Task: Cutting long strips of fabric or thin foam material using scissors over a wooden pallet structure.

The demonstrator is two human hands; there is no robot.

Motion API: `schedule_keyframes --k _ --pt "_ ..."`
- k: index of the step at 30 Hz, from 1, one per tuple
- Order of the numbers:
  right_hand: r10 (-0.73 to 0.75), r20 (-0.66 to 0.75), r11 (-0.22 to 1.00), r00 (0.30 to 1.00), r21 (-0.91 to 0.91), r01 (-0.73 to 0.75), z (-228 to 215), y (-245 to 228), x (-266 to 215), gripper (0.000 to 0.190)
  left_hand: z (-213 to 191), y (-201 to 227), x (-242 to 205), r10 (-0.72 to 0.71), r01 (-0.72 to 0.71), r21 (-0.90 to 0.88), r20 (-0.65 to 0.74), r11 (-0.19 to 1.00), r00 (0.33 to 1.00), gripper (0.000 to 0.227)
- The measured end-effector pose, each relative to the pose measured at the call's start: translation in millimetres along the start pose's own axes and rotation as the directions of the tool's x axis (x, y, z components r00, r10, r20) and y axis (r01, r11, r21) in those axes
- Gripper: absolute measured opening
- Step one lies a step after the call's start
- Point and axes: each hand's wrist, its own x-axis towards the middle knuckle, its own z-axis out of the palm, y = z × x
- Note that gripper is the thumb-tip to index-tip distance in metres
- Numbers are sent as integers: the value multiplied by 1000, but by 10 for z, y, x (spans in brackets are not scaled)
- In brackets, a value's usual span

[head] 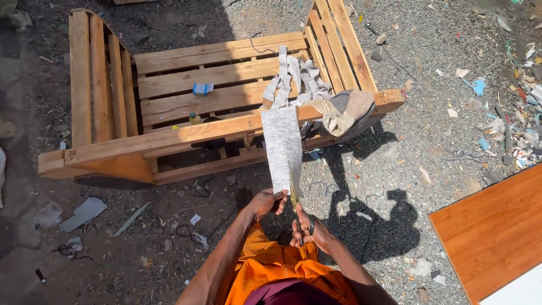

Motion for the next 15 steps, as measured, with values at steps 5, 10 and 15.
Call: schedule_keyframes --k 5,10,15 --pt "-14 -161 998 987 61 24 21 249 178 68 -104 -161 143 26 -24 -27 44 999 999 42" --pt "-84 -80 988 993 124 94 48 360 285 68 -182 -291 198 55 -48 -79 95 996 994 45" --pt "-3 95 998 996 57 -3 -56 -83 281 95 -186 -166 7 49 -58 81 118 995 992 51"
